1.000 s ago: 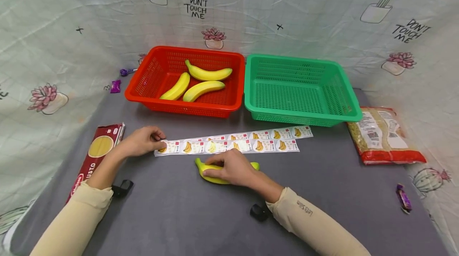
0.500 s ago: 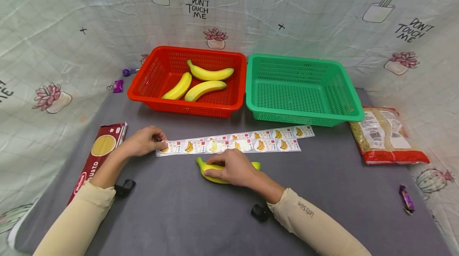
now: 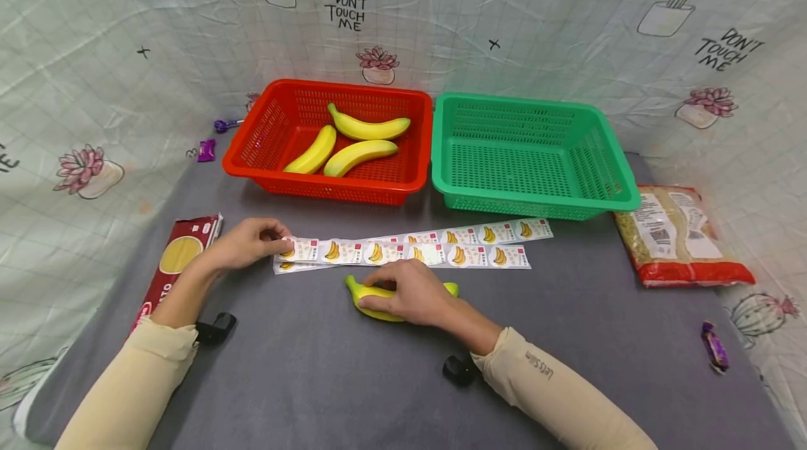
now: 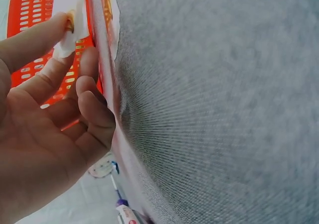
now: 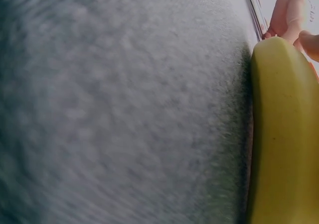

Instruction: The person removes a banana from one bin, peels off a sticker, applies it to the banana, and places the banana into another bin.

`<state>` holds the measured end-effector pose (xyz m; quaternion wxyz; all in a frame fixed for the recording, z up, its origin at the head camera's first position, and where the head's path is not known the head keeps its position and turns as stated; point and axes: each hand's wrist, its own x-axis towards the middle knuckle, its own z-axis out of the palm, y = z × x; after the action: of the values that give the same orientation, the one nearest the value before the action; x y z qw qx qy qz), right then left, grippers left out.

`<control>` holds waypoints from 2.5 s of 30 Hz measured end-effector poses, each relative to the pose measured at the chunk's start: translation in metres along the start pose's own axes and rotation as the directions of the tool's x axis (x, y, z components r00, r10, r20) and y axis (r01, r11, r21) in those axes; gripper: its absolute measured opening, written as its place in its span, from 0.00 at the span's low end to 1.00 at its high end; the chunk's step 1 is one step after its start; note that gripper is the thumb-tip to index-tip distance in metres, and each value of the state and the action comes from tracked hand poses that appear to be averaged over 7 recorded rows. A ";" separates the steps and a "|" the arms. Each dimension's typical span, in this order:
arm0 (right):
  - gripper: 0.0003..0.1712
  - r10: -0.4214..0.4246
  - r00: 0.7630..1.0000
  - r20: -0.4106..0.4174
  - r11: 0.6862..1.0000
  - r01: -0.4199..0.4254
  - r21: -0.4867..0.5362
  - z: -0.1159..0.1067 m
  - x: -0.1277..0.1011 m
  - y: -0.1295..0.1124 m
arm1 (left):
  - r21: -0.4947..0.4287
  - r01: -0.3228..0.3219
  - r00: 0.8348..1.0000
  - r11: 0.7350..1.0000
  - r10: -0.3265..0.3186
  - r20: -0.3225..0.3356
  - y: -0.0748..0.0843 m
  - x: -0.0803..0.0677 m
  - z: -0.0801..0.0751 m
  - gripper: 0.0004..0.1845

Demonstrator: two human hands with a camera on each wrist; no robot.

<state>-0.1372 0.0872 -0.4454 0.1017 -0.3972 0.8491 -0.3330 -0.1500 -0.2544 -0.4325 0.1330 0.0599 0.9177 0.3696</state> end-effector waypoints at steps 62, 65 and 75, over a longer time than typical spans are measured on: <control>0.03 0.061 0.984 0.168 0.995 -0.073 0.072 -0.022 0.154 -0.028 | -0.592 0.177 0.983 0.786 -0.175 0.061 0.003 0.002 -0.010 0.24; 0.03 0.061 0.985 0.160 0.994 -0.074 0.075 -0.021 0.153 -0.029 | -0.647 0.227 0.973 0.728 -0.204 0.112 0.002 0.004 -0.013 0.24; 0.04 0.047 0.986 0.161 0.998 -0.054 0.040 -0.020 0.151 -0.031 | -0.689 0.228 0.971 0.688 -0.208 0.114 -0.001 0.004 -0.011 0.22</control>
<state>-0.2274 -0.0295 -0.3966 0.1867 -0.3987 0.8404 -0.3160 -0.1573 -0.2617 -0.4261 0.2010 -0.0992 0.7089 0.6687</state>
